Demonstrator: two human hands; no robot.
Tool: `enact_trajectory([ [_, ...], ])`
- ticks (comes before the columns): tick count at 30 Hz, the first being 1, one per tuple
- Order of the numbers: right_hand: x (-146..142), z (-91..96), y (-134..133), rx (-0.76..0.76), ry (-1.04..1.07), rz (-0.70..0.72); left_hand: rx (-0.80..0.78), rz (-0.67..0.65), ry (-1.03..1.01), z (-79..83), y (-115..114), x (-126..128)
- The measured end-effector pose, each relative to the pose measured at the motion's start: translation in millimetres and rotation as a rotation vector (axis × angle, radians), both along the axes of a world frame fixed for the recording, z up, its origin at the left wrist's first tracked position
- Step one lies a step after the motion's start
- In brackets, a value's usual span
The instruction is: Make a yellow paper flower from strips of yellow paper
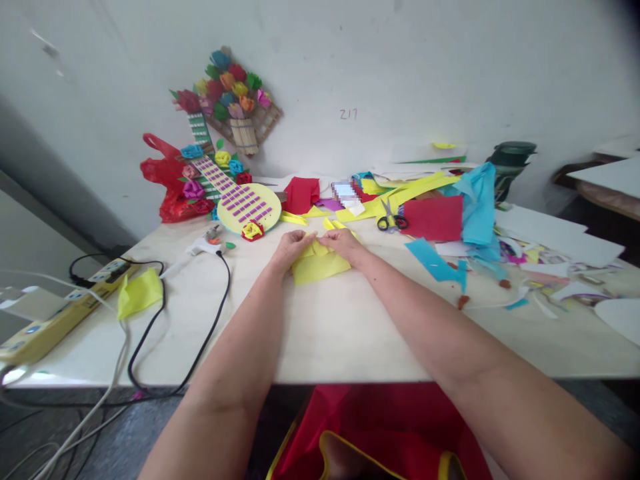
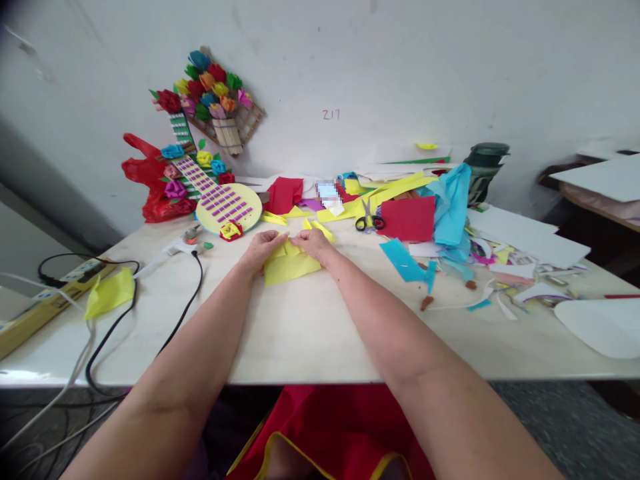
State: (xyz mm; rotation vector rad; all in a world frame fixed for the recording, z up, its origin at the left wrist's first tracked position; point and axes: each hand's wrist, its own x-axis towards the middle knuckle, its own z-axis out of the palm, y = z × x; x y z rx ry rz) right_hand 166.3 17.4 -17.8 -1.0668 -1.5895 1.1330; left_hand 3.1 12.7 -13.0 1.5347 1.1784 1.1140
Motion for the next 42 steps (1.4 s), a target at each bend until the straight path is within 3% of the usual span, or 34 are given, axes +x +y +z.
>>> enact_trajectory([
  [14,0.3,-5.5,4.6,0.005,0.008,0.045,-0.011,-0.04,-0.084,-2.5,0.9,0.4],
  [26,1.9,1.0,0.5,0.015,0.006,0.094,0.011,-0.081,-0.109,1.0,-1.0,2.5],
  [32,1.8,0.5,0.8,0.066,-0.026,0.072,0.019,-0.049,-0.041,0.3,1.2,1.9],
  [42,1.5,-0.1,2.7,0.014,-0.006,0.095,0.012,-0.032,-0.042,6.7,-6.9,6.9],
])
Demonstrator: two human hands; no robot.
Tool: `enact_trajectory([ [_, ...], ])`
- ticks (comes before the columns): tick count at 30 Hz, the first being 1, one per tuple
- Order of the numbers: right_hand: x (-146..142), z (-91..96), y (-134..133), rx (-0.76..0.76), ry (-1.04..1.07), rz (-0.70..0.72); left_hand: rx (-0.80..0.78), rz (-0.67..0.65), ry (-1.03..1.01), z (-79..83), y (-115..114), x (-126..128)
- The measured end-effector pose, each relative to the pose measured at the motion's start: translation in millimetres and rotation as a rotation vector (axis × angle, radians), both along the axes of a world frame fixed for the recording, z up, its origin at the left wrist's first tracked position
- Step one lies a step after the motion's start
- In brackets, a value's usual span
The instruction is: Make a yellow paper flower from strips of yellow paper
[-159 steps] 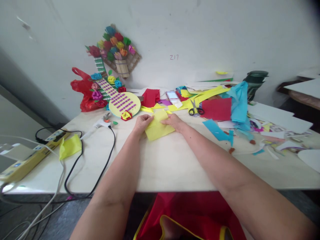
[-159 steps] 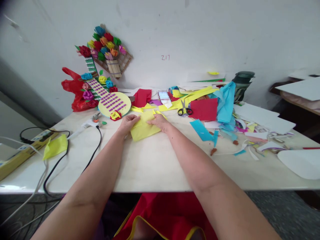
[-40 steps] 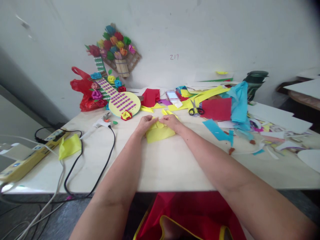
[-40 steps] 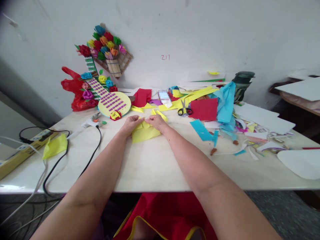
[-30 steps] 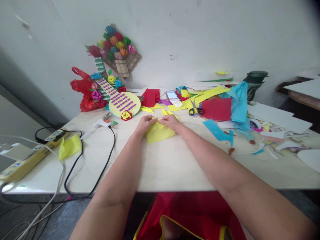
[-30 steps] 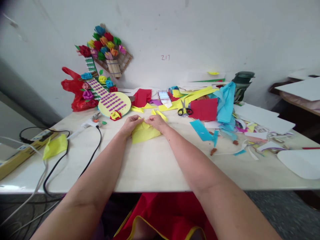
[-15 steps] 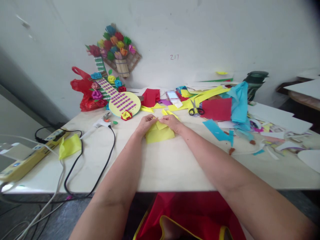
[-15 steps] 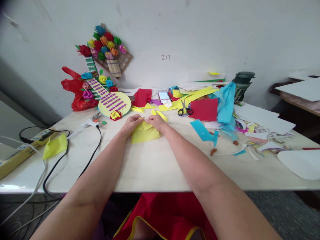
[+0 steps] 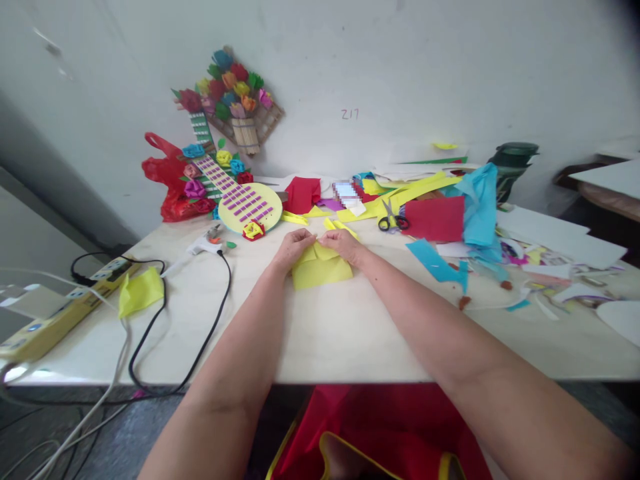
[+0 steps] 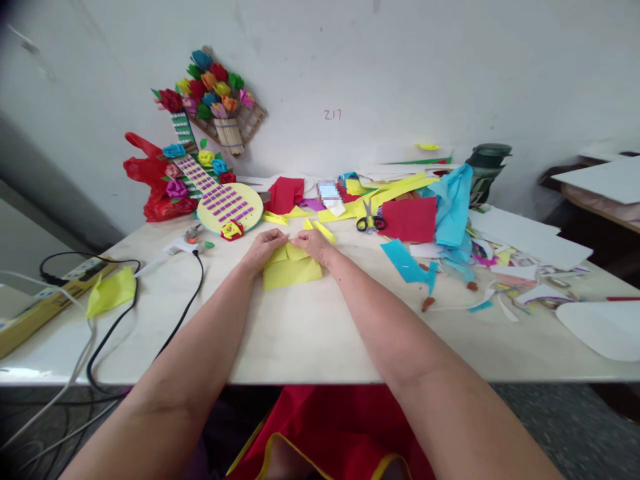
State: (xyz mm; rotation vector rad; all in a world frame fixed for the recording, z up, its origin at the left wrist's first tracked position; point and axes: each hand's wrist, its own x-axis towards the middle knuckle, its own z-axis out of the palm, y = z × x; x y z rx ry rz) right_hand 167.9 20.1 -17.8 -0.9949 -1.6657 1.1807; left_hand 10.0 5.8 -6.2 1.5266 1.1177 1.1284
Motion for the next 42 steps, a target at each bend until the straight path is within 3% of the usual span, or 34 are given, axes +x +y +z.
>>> enact_trajectory([
  [11,0.2,-3.7,4.4,-0.065,0.015,-0.056,0.158,0.128,0.1,-6.2,13.1,-5.5],
  [20,4.8,-7.6,11.8,-0.102,0.1,-0.089,0.108,0.233,0.058,-5.1,12.3,-7.1],
  [26,3.3,-4.8,9.6,-0.145,0.163,-0.108,0.086,0.171,0.088,-8.7,15.8,-9.6],
  [33,7.3,-7.0,13.2,-0.085,0.133,-0.163,0.092,0.25,0.003,-5.4,13.4,-5.8],
  [36,7.2,-7.7,14.8,-0.09,0.135,-0.196,0.063,0.206,-0.018,-4.8,12.1,-5.7],
  [42,7.3,-3.3,9.8,-0.114,0.22,-0.099,0.0,0.177,-0.112,-6.1,11.7,-7.7],
])
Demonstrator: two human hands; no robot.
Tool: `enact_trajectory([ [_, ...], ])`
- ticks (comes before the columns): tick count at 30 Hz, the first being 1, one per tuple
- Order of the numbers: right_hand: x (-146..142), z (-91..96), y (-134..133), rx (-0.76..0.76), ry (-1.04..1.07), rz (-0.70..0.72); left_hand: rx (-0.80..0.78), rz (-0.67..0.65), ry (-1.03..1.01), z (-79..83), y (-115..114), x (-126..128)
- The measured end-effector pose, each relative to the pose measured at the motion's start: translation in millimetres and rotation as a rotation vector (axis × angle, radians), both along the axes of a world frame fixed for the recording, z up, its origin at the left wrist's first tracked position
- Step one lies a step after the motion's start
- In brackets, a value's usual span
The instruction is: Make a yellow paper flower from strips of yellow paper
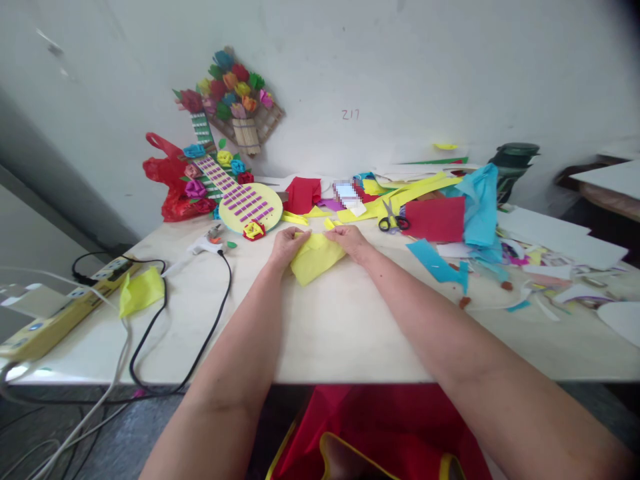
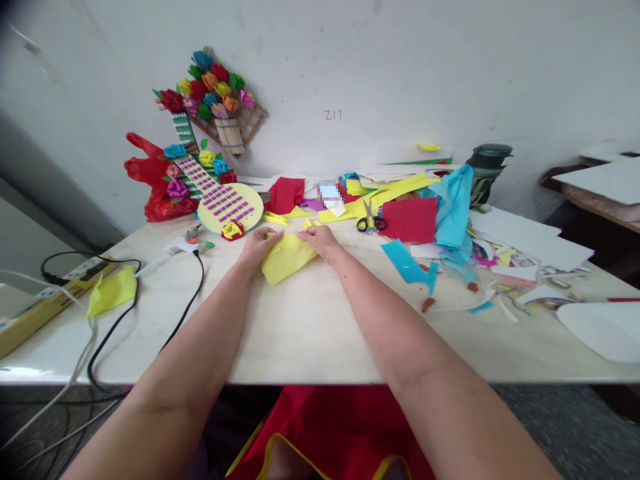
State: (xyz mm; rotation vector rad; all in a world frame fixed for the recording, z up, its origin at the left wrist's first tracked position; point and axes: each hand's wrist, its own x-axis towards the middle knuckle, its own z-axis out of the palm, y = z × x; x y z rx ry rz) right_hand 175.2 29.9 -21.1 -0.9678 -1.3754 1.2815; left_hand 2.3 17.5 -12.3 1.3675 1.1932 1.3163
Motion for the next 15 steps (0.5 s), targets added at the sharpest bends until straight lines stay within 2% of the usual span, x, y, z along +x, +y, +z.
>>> enact_trajectory([
  [4,0.0,3.8,-3.0,-0.069,0.156,0.052,0.045,0.094,-0.115,-2.1,4.1,1.0],
  [9,-5.7,4.0,-3.3,-0.163,0.196,0.081,0.064,0.181,-0.228,-4.1,9.0,4.7],
  [15,-10.6,0.2,-0.2,-0.16,0.157,-0.125,0.09,0.142,-0.203,-3.1,5.6,5.5],
])
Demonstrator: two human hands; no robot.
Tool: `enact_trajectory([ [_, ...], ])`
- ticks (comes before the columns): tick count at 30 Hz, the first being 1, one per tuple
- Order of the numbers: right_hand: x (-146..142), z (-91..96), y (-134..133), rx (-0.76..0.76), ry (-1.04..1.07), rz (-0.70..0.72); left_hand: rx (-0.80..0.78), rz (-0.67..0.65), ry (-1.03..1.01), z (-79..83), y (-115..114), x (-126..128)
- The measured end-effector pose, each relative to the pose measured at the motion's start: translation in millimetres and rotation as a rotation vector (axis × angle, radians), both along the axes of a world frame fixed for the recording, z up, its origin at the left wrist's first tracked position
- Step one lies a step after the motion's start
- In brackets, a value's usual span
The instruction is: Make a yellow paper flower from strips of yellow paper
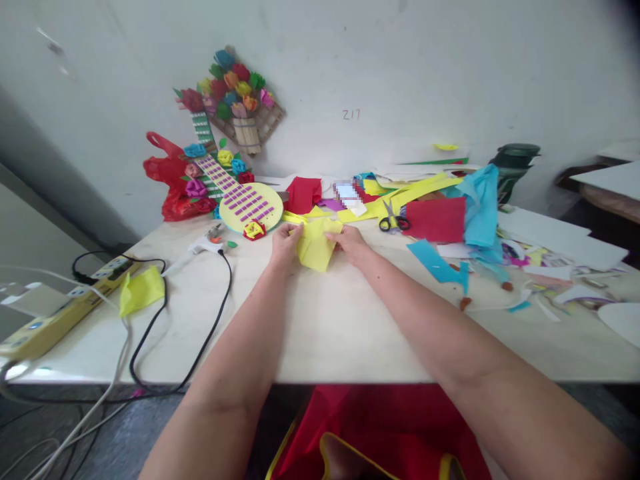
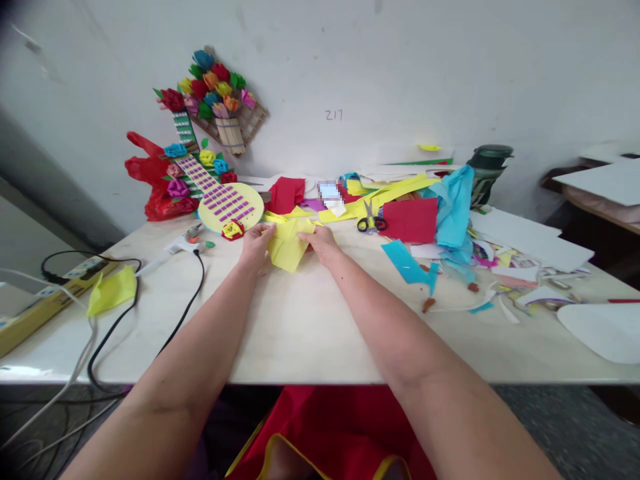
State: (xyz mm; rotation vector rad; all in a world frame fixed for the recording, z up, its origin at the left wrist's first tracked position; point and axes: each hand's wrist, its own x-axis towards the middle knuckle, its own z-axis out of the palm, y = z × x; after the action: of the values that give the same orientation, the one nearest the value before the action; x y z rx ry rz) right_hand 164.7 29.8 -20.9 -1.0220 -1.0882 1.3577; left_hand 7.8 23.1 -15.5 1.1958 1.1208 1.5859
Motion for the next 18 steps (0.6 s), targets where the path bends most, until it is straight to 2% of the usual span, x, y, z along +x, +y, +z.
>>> enact_trajectory([
  [5,8.1,2.3,-0.1,0.081,-0.037,-0.025,-0.088,-0.134,0.064,3.0,-4.7,-5.7],
  [11,9.1,4.5,-3.4,0.123,-0.066,0.129,-0.149,-0.276,0.15,3.3,-6.8,-6.8],
  [14,7.6,4.8,-6.4,0.145,-0.123,0.16,-0.15,-0.287,0.194,1.9,-6.2,-5.7],
  [18,8.1,4.8,-8.6,0.167,-0.174,0.137,-0.119,-0.209,0.161,1.6,-5.0,-4.4],
])
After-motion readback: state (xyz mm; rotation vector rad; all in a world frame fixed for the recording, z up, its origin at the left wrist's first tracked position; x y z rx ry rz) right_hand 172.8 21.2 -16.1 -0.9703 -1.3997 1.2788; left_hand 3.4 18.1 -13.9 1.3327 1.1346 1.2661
